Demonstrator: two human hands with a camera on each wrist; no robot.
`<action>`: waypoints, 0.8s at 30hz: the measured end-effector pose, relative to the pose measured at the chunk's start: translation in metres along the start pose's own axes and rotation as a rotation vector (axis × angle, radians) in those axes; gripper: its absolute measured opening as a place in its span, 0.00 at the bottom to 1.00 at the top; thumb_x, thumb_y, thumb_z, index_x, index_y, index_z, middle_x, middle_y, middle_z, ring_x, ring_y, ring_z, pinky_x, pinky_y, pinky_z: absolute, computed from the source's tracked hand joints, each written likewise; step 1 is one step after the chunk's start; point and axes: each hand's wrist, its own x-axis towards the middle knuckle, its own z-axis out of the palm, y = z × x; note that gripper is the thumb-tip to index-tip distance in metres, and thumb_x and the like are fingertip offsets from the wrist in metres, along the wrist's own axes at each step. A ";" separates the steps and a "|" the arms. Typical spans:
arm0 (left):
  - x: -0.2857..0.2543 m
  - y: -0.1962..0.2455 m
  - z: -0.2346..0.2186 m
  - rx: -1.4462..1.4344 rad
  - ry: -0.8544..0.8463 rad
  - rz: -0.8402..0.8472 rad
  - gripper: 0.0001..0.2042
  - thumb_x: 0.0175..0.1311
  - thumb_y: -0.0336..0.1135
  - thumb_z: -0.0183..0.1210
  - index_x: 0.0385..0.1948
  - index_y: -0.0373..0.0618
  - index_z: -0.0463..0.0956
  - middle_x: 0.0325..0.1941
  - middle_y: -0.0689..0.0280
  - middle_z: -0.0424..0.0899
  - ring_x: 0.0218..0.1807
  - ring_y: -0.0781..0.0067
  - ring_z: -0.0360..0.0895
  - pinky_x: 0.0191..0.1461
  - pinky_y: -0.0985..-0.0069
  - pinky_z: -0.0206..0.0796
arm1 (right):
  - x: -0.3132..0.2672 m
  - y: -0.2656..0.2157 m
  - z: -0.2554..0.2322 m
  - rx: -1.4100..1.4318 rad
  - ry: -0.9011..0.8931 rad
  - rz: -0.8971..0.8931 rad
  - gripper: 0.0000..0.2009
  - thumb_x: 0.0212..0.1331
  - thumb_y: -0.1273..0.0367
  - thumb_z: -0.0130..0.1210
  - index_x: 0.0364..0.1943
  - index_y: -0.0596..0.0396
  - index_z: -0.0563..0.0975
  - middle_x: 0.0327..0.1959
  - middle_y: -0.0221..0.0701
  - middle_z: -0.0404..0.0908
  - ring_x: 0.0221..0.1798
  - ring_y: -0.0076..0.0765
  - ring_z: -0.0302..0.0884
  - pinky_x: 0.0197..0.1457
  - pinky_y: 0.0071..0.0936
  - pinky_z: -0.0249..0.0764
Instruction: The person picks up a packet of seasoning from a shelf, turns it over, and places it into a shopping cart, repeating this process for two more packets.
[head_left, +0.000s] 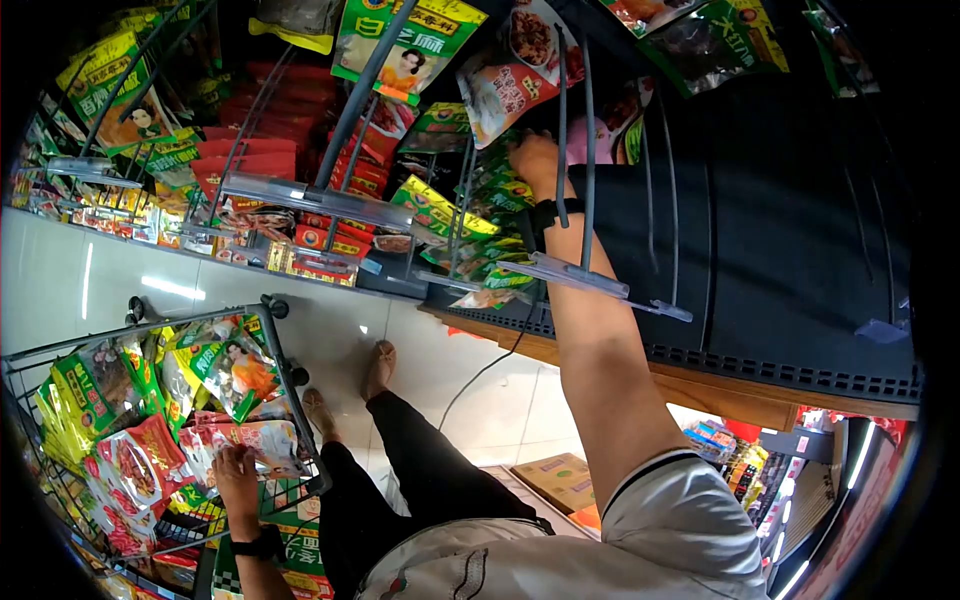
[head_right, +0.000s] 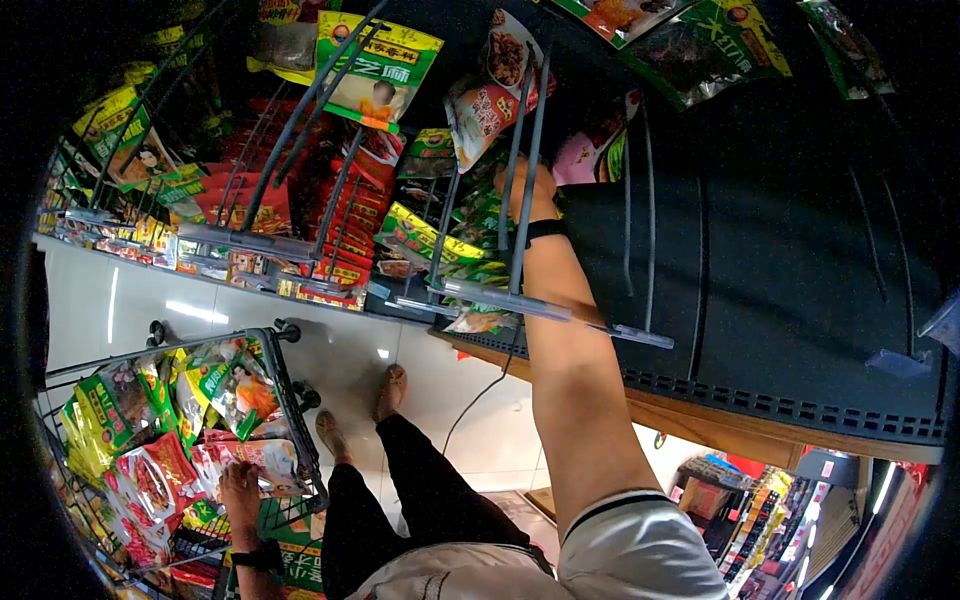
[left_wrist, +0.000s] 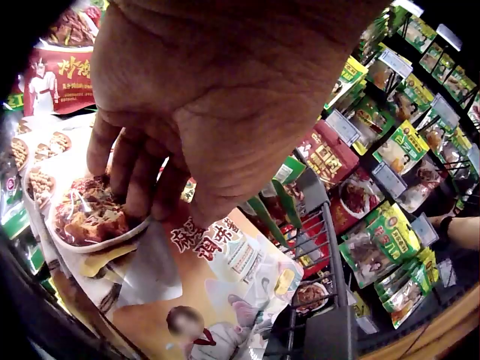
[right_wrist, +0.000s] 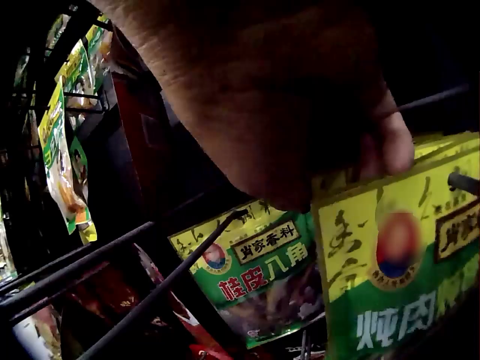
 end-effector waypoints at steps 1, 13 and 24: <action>0.000 -0.006 0.004 0.014 -0.004 -0.001 0.09 0.61 0.33 0.58 0.37 0.38 0.72 0.38 0.53 0.77 0.43 0.45 0.71 0.49 0.54 0.63 | -0.001 0.005 0.002 0.008 0.041 -0.068 0.21 0.58 0.57 0.54 0.47 0.59 0.78 0.42 0.52 0.81 0.51 0.56 0.77 0.53 0.48 0.76; -0.002 -0.011 0.005 0.025 0.001 0.037 0.10 0.62 0.35 0.57 0.37 0.37 0.71 0.38 0.50 0.75 0.43 0.42 0.70 0.49 0.52 0.62 | 0.002 -0.008 -0.015 -0.006 -0.279 0.042 0.21 0.61 0.55 0.51 0.32 0.61 0.83 0.37 0.49 0.83 0.47 0.56 0.79 0.57 0.44 0.73; -0.002 -0.008 0.005 0.033 0.023 0.031 0.08 0.62 0.33 0.57 0.35 0.39 0.72 0.37 0.54 0.77 0.42 0.46 0.71 0.49 0.55 0.62 | 0.003 -0.008 -0.018 0.021 -0.361 0.072 0.21 0.63 0.55 0.48 0.34 0.60 0.83 0.43 0.47 0.82 0.50 0.55 0.78 0.59 0.41 0.72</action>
